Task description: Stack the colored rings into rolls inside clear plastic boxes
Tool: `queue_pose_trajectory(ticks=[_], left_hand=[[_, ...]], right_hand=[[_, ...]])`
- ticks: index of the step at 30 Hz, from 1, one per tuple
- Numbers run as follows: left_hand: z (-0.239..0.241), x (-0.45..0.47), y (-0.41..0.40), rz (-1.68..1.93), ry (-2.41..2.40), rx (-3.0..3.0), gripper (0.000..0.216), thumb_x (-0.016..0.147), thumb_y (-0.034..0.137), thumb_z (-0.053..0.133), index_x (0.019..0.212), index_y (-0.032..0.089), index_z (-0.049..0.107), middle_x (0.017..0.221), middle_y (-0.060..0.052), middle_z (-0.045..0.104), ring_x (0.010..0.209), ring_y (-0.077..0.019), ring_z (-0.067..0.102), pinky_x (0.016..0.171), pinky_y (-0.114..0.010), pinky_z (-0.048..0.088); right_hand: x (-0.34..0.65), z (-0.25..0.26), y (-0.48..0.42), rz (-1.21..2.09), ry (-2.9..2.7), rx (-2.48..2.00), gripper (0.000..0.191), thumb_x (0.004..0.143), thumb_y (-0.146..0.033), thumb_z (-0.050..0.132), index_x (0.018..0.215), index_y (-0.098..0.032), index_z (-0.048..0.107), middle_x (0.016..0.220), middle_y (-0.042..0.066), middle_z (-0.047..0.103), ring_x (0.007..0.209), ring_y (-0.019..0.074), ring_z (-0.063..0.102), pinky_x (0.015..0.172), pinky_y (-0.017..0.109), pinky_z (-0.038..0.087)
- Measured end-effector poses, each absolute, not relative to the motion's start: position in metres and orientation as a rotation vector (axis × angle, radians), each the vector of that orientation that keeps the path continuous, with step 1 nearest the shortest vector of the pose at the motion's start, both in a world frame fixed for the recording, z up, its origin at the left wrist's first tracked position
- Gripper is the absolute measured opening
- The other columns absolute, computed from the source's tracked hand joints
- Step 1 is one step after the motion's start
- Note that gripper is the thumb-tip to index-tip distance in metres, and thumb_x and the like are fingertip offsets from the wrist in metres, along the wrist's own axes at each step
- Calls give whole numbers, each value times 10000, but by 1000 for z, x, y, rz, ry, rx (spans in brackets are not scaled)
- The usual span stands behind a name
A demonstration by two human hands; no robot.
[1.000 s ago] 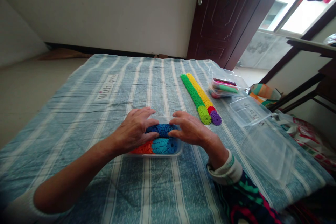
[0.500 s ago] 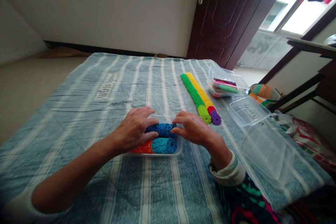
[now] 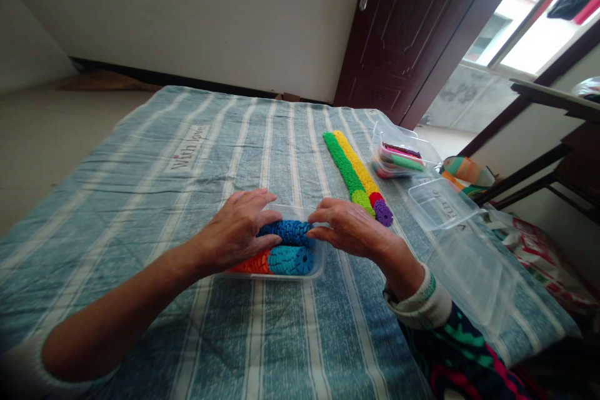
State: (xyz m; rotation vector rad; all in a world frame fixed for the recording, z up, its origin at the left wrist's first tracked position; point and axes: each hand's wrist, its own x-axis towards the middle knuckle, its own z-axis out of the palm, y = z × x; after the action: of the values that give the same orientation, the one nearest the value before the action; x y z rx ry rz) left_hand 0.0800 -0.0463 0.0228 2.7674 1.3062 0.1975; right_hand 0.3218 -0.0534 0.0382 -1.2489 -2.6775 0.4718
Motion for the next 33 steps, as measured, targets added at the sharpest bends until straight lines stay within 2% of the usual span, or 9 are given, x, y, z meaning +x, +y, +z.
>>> queue_pose_trajectory(ticks=[8,15,24,33], left_hand=[[22,80,-46,217,1293,2765,249,827,369,644,990,198,722,1302,-160,565,1294,-366,435,1051,-545,345],[22,79,-47,198,1293,2775,250,826,381,640,984,202,715,1296,-160,559,1288,-365,432,1043,-548,343],[23,79,-47,216,1286,2750,252,825,377,638,981,194,711,1310,-160,548,1291,-367,422,1042,-551,330],[23,78,-47,272,1261,2756,229,820,361,633,960,196,708,1228,-148,581,1239,-370,451,999,-543,355]], right_hand=[[307,53,-62,263,-2818,-1281,162,829,-178,669,984,-210,704,1082,87,614,941,209,604,790,332,491],[287,55,-62,29,-2973,-1219,204,826,-48,571,913,-189,690,1058,93,603,946,211,566,785,328,480],[293,52,-54,27,-3016,-1131,178,849,-75,558,869,-198,684,1093,83,580,935,192,551,777,309,464],[295,53,-41,92,-3060,-1024,241,878,-54,527,931,-204,708,1165,96,584,945,187,595,788,315,485]])
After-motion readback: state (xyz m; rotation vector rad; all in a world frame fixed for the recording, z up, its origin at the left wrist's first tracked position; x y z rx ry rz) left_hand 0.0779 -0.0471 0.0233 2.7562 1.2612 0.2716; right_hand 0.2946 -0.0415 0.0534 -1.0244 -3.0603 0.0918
